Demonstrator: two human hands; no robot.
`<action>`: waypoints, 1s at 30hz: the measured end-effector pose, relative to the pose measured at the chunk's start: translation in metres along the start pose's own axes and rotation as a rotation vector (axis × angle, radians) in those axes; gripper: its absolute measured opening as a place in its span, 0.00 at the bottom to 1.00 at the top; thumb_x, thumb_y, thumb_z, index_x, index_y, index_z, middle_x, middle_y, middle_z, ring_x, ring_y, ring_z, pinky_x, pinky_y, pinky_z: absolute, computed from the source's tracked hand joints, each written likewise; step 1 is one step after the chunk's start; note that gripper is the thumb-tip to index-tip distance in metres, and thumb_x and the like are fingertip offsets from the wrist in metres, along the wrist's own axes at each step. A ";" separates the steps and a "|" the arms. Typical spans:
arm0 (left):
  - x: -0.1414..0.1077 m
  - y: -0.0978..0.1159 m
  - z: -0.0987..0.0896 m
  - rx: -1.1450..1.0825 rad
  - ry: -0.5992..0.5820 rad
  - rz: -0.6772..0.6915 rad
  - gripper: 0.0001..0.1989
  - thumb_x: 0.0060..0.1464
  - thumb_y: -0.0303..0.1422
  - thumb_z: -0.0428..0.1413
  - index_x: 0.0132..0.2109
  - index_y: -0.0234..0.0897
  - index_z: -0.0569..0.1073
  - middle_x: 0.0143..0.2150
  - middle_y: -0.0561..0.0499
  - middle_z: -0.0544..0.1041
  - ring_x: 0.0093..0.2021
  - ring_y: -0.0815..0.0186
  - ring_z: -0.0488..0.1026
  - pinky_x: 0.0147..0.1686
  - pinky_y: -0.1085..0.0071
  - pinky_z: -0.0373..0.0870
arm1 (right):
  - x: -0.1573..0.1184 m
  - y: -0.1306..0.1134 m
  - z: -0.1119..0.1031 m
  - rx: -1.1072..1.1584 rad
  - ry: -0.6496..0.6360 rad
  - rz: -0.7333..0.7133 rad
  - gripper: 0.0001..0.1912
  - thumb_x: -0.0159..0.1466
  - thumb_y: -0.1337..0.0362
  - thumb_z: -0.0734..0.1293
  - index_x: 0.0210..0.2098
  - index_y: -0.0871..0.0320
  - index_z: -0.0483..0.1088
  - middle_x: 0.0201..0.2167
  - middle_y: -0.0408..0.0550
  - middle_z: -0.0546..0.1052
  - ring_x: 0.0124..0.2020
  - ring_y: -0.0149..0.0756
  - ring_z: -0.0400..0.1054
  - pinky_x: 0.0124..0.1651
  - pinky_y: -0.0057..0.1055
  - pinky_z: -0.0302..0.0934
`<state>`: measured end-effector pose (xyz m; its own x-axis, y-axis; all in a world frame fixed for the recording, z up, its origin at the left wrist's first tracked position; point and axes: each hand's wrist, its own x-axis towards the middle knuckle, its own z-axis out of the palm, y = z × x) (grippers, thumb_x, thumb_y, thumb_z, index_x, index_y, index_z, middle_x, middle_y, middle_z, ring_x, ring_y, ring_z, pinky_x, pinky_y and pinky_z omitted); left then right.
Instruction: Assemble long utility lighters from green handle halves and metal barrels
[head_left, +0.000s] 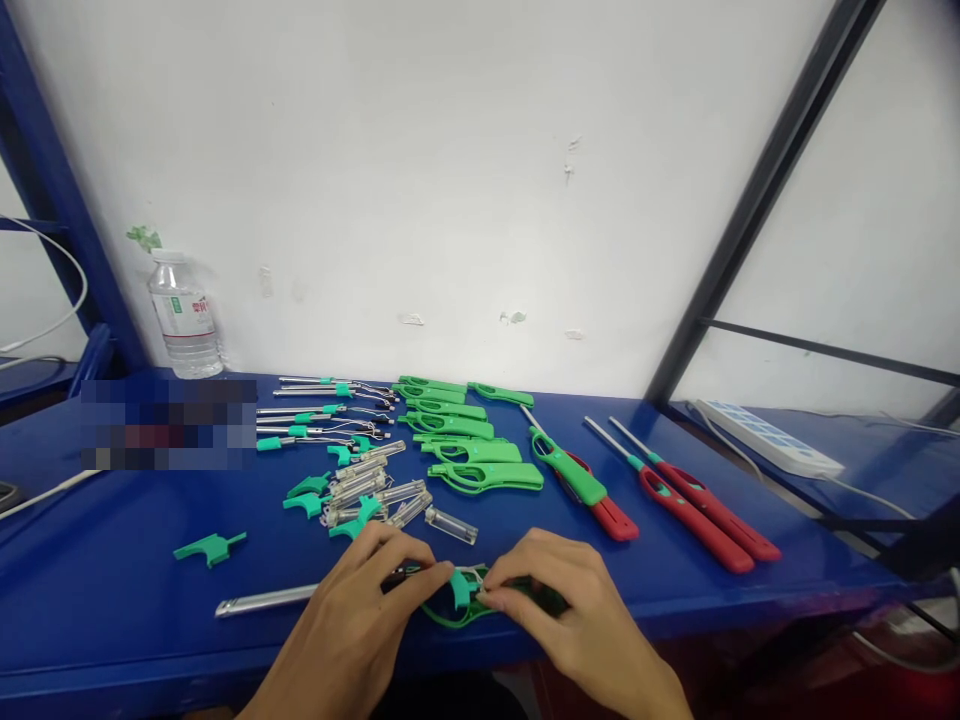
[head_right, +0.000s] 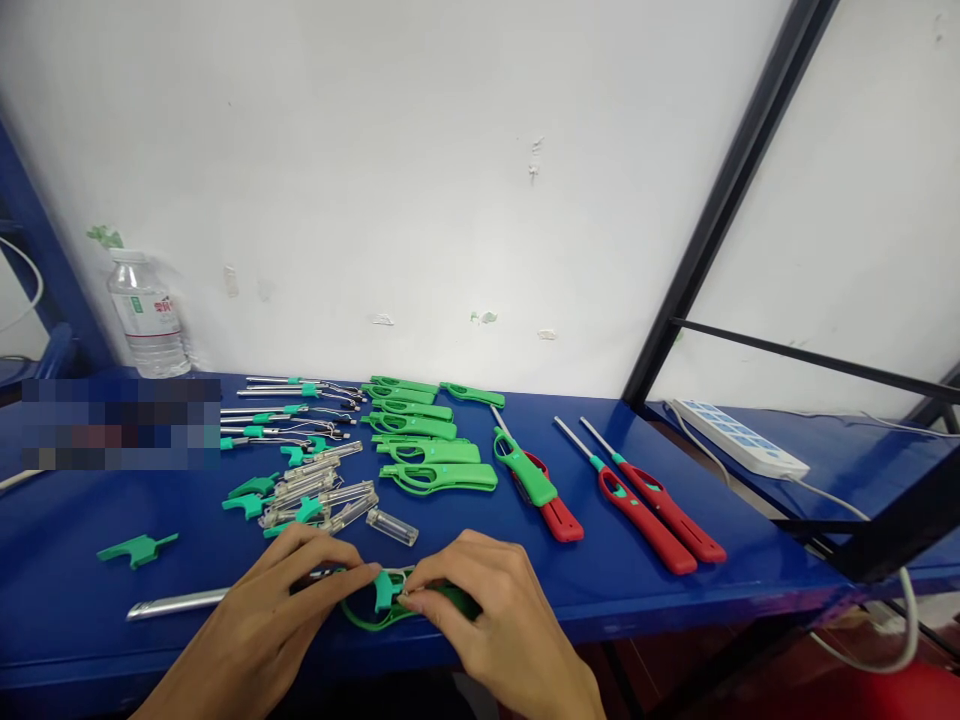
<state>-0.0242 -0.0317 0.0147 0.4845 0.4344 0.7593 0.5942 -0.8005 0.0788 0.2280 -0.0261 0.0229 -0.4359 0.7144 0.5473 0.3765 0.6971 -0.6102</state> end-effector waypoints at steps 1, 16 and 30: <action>0.000 0.000 0.000 -0.003 0.001 0.002 0.20 0.71 0.14 0.47 0.54 0.38 0.78 0.42 0.50 0.80 0.40 0.66 0.74 0.44 0.72 0.75 | 0.000 0.000 0.000 0.000 0.001 0.002 0.06 0.74 0.67 0.74 0.40 0.52 0.83 0.36 0.41 0.87 0.37 0.35 0.80 0.44 0.28 0.69; -0.002 0.000 0.003 -0.027 0.023 0.003 0.23 0.68 0.12 0.46 0.54 0.39 0.79 0.41 0.50 0.80 0.39 0.67 0.74 0.42 0.72 0.75 | -0.001 -0.001 -0.002 0.018 -0.030 0.058 0.03 0.72 0.67 0.75 0.41 0.52 0.82 0.37 0.42 0.87 0.38 0.36 0.80 0.46 0.28 0.70; -0.004 0.008 -0.001 0.039 0.001 -0.015 0.25 0.65 0.11 0.45 0.55 0.38 0.78 0.42 0.48 0.79 0.41 0.65 0.76 0.42 0.73 0.77 | -0.001 0.003 -0.003 0.039 -0.038 0.027 0.06 0.74 0.64 0.75 0.37 0.53 0.84 0.34 0.42 0.86 0.35 0.35 0.77 0.42 0.28 0.69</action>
<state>-0.0217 -0.0399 0.0127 0.4747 0.4462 0.7586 0.6261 -0.7770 0.0652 0.2318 -0.0245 0.0220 -0.4569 0.7299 0.5084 0.3566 0.6739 -0.6470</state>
